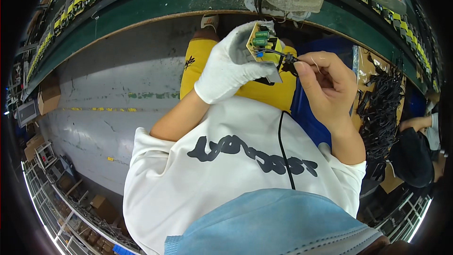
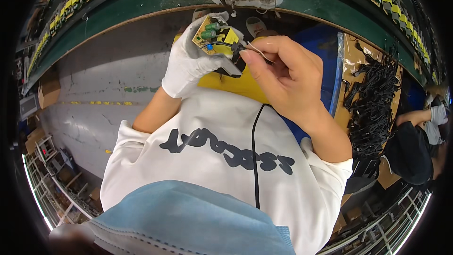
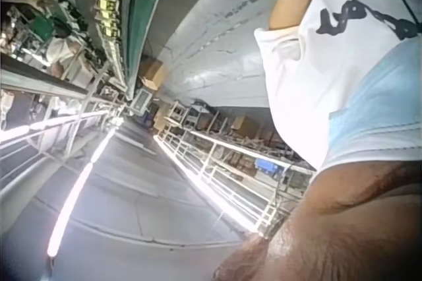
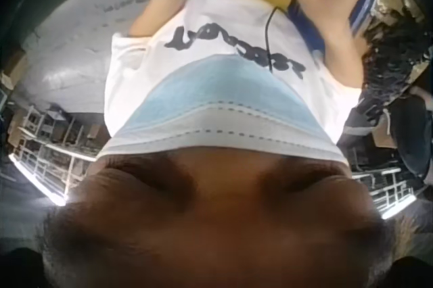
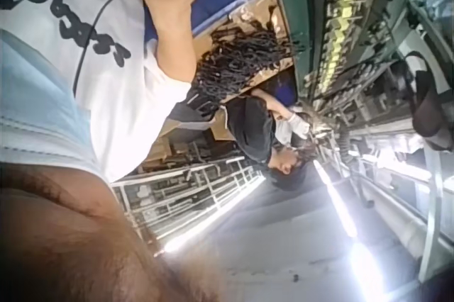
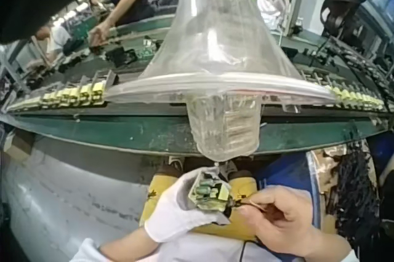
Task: The person assembles electronic components onto circuit boards and into plastic housings by hand at a production station.
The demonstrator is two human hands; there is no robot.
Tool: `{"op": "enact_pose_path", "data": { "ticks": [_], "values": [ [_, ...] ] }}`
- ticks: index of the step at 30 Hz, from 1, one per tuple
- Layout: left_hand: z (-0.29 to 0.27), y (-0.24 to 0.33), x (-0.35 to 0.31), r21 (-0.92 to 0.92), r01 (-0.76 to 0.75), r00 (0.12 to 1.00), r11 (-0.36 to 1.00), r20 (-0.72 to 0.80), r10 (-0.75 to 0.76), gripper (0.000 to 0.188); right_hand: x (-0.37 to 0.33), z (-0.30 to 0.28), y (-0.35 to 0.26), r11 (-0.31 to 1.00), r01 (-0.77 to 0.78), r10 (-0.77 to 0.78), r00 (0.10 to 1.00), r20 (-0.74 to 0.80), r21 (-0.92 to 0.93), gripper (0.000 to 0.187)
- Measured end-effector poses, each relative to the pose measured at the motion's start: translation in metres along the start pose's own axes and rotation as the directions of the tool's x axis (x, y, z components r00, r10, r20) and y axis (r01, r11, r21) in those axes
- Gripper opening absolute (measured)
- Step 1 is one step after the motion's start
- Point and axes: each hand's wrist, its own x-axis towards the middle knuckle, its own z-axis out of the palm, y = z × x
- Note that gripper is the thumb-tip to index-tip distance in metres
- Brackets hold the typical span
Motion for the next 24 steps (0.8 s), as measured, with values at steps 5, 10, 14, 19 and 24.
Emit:
{"op": "enact_pose_path", "data": {
  "ticks": [5, 10, 14, 19, 24],
  "values": [
    [0.006, 0.001, 0.0, -0.08, -0.015, 0.998, 0.997, -0.066, 0.01, 0.075, 0.0, -0.002, -0.002, 1.0, -0.001, 0.001, 0.999, 0.034, -0.025, 0.011],
    [0.002, -0.001, 0.002, -0.035, -0.027, 0.999, 0.999, -0.031, 0.026, 0.073, 0.001, -0.003, -0.007, 0.999, -0.036, 0.036, 0.997, 0.066, -0.008, 0.01],
    [0.002, -0.003, 0.002, 0.02, -0.061, 0.998, 0.998, -0.028, 0.061, 0.074, 0.001, -0.003, -0.009, 0.993, -0.122, 0.122, 0.987, 0.104, -0.009, 0.008],
    [0.001, -0.002, 0.0, 0.045, -0.065, 0.997, 0.997, -0.027, 0.067, 0.075, 0.001, -0.001, -0.006, 0.956, -0.279, 0.271, 0.958, 0.097, 0.09, 0.009],
    [0.0, -0.004, -0.001, 0.042, -0.107, 0.994, 0.993, -0.013, 0.108, 0.074, 0.0, 0.0, -0.006, 0.9, -0.391, 0.373, 0.92, 0.124, 0.192, 0.013]
  ]
}}
